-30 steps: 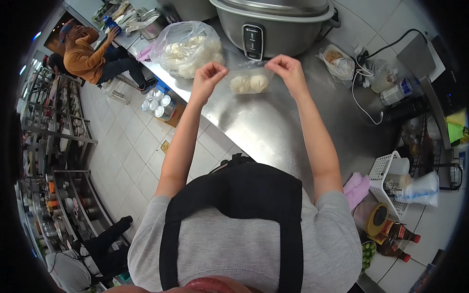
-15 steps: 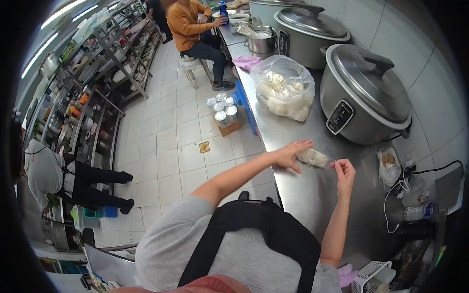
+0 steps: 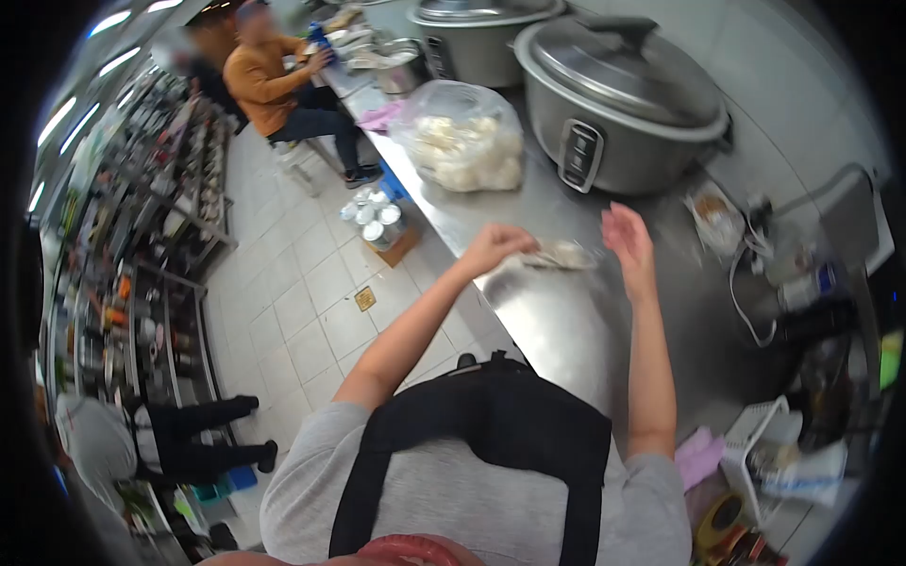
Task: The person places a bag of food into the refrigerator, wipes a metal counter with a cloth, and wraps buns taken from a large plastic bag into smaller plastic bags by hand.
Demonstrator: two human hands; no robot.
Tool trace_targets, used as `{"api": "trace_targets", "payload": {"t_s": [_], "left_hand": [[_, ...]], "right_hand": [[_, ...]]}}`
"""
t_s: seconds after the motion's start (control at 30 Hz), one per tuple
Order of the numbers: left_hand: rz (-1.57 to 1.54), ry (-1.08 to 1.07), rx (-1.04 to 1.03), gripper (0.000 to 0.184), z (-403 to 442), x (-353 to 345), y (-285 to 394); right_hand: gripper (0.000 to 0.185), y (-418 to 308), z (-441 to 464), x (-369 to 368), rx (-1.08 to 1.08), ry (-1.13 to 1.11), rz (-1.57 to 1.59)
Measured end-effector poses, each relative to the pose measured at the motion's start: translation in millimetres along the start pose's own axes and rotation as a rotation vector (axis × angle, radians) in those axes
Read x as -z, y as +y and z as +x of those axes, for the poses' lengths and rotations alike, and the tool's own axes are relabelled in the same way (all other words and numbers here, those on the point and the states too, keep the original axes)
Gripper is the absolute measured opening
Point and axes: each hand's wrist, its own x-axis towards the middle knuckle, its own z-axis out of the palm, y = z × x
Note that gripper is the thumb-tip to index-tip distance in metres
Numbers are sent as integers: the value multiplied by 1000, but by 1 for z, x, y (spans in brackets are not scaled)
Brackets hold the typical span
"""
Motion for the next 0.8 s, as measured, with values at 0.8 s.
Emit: {"api": "trace_targets", "payload": {"t_s": [0.8], "left_hand": [[741,647,-311,60,-4,-15,29]], "right_hand": [[11,32,2,-14,-197,233,-116]]}}
